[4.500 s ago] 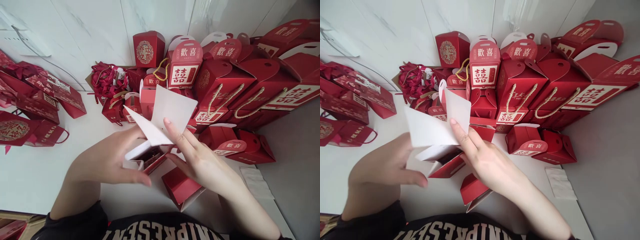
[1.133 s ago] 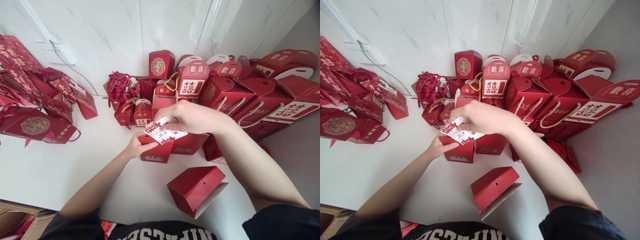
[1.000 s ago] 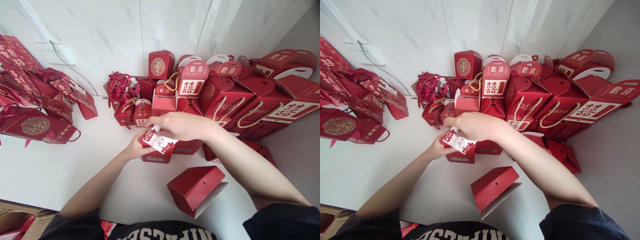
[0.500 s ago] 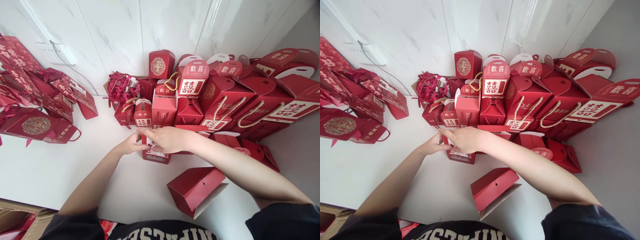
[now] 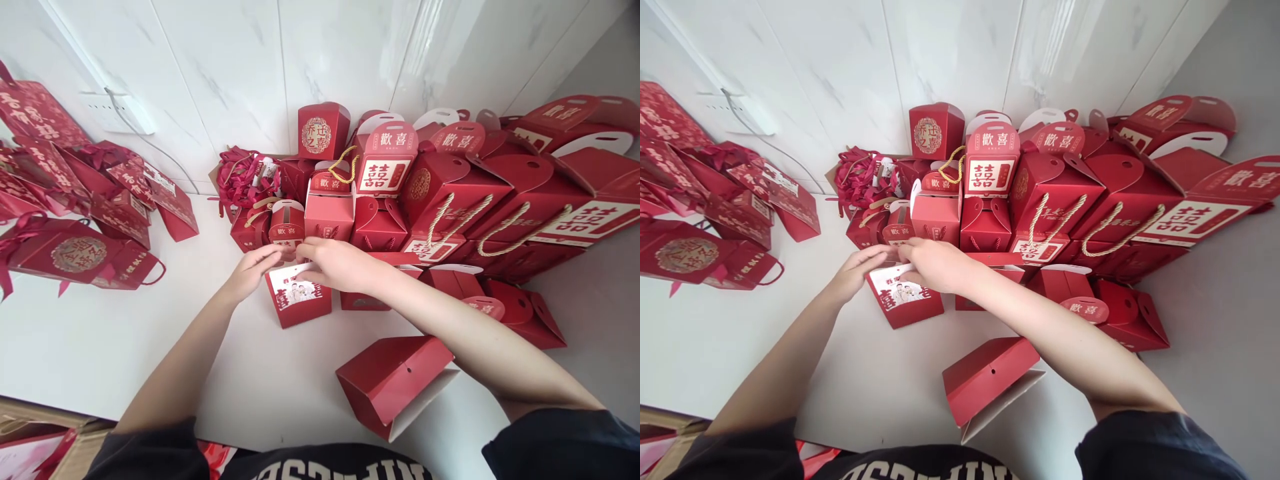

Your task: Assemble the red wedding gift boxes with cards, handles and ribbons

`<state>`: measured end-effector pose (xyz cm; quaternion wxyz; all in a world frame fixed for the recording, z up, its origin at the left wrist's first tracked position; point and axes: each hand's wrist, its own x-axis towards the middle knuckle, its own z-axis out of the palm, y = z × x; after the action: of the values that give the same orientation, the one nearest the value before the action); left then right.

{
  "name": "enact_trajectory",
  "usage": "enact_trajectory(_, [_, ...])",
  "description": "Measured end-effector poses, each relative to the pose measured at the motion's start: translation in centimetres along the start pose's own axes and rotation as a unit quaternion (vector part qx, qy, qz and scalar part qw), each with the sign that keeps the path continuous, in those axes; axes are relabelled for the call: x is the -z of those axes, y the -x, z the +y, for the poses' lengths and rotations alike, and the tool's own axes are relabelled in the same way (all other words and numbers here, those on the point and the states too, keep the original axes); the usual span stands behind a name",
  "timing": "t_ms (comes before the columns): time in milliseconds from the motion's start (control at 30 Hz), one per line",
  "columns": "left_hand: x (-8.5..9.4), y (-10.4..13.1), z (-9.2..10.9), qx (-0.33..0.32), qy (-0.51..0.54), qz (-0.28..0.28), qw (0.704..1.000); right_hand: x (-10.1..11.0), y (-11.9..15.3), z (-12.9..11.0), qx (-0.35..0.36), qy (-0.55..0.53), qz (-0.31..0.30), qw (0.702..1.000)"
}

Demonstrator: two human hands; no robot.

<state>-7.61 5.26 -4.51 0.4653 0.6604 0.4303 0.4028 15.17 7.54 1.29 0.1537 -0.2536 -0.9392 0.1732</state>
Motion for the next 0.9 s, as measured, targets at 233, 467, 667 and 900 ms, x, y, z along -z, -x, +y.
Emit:
enact_trajectory(233, [-0.5, 1.5, 1.7, -0.075, -0.159, 0.062, 0.983, 0.2, 0.7, -0.5, -0.063, 0.002, 0.017, 0.998])
enact_trajectory(467, [-1.6, 1.6, 1.5, -0.103, -0.185, 0.095, 0.973, 1.3, 2.1, -0.8, -0.051, 0.046, 0.053, 0.996])
enact_trajectory(667, [-2.2, 1.8, 2.0, -0.112, -0.186, 0.086, 0.972, 1.3, 2.4, -0.4, -0.039, 0.030, 0.072, 0.996])
enact_trajectory(900, [-2.2, 1.6, 1.2, -0.099, -0.153, 0.046, 0.982, 1.2, 2.4, -0.3, -0.035, 0.007, 0.103, 0.994])
